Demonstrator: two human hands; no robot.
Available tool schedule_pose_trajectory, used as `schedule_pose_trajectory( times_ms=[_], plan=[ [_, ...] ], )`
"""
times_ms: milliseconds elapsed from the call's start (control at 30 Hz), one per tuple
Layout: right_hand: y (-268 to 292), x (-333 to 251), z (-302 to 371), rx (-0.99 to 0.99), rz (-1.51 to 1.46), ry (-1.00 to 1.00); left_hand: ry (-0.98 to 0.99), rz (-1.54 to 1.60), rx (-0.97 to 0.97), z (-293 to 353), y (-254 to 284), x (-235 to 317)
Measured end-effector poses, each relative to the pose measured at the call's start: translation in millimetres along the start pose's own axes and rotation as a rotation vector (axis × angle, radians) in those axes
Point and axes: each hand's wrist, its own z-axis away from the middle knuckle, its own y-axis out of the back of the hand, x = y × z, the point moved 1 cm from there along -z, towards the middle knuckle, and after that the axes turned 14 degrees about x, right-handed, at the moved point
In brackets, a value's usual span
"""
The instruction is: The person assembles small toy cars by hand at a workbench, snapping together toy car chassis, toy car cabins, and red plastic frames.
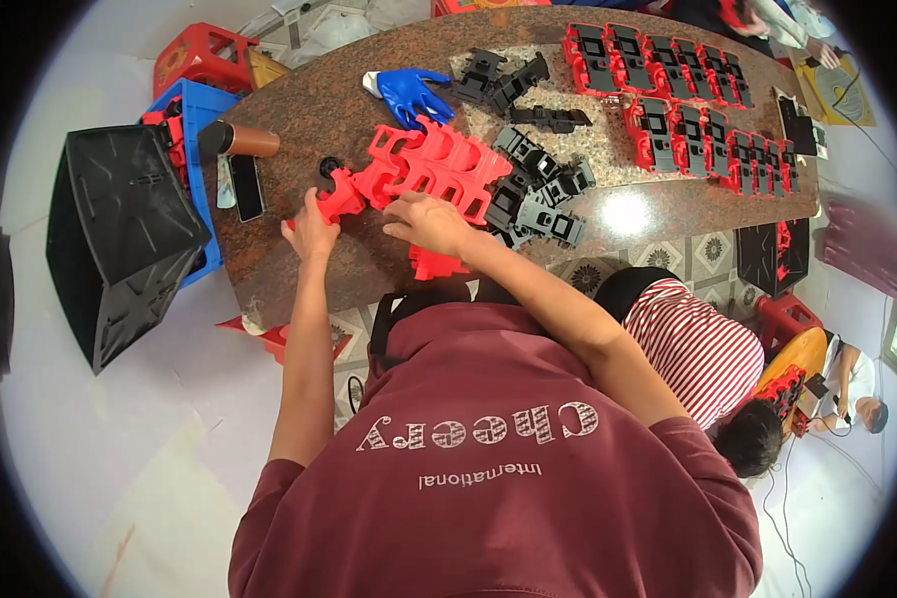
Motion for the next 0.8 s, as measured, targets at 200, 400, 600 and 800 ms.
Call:
schedule_pose_trajectory(
  times_ms=[200,400,600,800],
  plan=[
    [9,-32,-7,0.179,-0.537,-0.431,-0.363,0.195,0.612,41,69,11],
    [38,-46,-7,0.222,-0.993,-0.715,-0.619,0.354,0.671,60,114,60],
    [58,-50,32,0.289,-1.229,-0.665,0.237,1.739,0.177,68,124,79],
    [116,55,12,0.171,-0.512,-0.520,0.836,2.056,-0.318,53,95,67]
  ],
)
